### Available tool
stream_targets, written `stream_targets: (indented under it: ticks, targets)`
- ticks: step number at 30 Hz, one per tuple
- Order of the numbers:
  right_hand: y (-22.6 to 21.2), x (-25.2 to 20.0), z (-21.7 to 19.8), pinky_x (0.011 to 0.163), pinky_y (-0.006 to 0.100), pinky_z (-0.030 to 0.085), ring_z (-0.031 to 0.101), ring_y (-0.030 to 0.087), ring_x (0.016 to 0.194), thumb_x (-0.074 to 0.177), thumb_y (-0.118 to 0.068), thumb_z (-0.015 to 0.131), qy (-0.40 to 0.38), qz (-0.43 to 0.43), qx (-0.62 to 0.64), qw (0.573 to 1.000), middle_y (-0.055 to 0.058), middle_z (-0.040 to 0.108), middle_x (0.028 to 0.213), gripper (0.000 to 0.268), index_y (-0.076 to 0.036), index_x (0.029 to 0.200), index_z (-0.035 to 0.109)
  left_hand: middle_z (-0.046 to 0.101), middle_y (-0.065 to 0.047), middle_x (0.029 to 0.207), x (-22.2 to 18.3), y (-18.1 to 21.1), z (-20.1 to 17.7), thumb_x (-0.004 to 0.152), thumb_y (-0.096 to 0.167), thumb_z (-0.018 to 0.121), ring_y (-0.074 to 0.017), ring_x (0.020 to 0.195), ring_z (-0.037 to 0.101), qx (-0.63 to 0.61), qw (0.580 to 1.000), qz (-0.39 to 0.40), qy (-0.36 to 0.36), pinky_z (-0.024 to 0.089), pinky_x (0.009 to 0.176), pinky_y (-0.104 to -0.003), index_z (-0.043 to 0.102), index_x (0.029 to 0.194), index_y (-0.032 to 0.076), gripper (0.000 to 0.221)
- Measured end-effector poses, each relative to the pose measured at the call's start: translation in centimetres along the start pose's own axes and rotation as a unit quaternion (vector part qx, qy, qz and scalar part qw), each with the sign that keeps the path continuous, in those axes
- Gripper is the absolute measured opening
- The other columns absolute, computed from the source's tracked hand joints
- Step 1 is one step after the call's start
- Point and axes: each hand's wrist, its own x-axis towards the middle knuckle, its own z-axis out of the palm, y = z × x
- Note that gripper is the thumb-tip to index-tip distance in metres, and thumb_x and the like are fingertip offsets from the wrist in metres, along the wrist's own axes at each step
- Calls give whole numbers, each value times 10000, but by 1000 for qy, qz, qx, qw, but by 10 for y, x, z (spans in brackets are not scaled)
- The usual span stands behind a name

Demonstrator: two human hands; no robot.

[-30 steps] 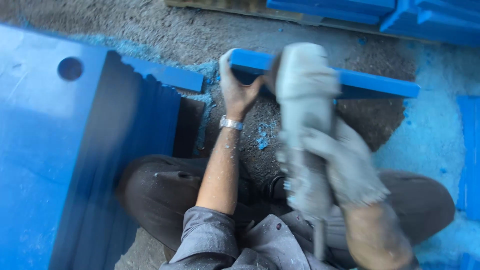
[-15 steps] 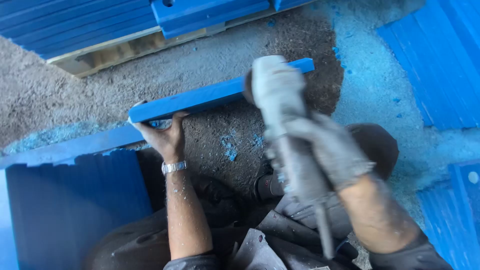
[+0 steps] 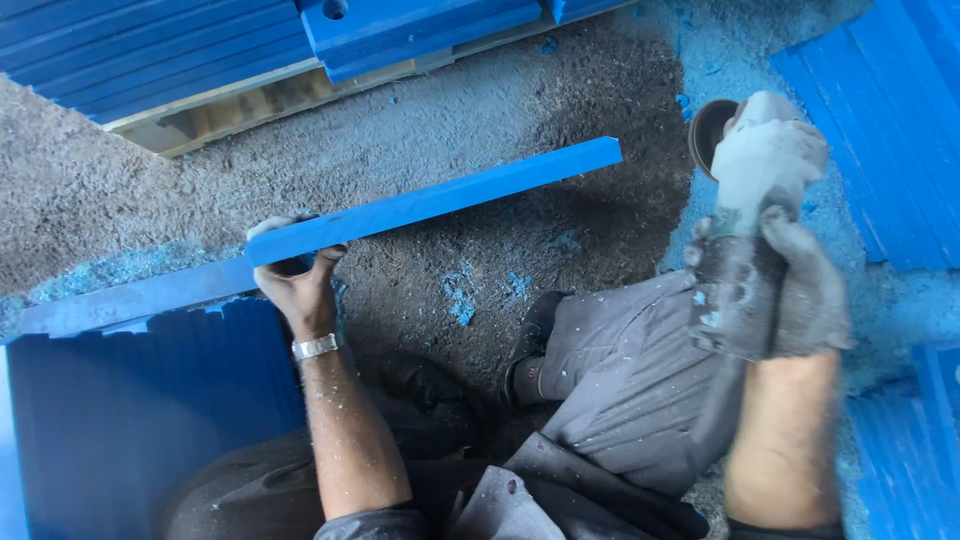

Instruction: Smoothing the edges of manufactured blue plastic components using a handheld angle grinder.

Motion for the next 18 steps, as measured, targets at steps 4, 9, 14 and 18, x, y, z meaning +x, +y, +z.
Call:
stream_targets:
  ticks: [4,9,14,18]
  targets:
    - [12,9,3,846,452,595,680,376,970,966,-314,743,-38,-59,83,994,251,650,1128,716,44,1527,477,653,-68,1135,-3,10,6,753,112,984,-189,1002,674,-60,998,-19,0,599,895,-374,591,1179,63,581]
    - [4,6,-12,824,418,579,661,345,936,1003,-319,732,-67,-55,98,991,246,641,1158,607,81,1386,483,625,-52,1122,19,42,44,784,205,1043,-180,999,645,32,999,24,-10,595,895,-348,572,1194,39,646]
    - [7,7,-29,841,413,573,666,346,946,979,-320,719,-64,-42,74,994,244,644,1156,628,90,1395,487,667,-70,1176,68,109,106,857,386,1010,-228,1089,695,200,966,157,-48,613,950,-390,547,1306,46,729]
    - [3,7,-21,835,440,584,673,360,930,989,-337,739,-27,-55,77,995,239,654,1144,673,98,1444,502,656,-118,1164,92,141,137,838,319,1013,-345,1121,628,319,887,307,-127,528,961,-466,568,1267,42,677]
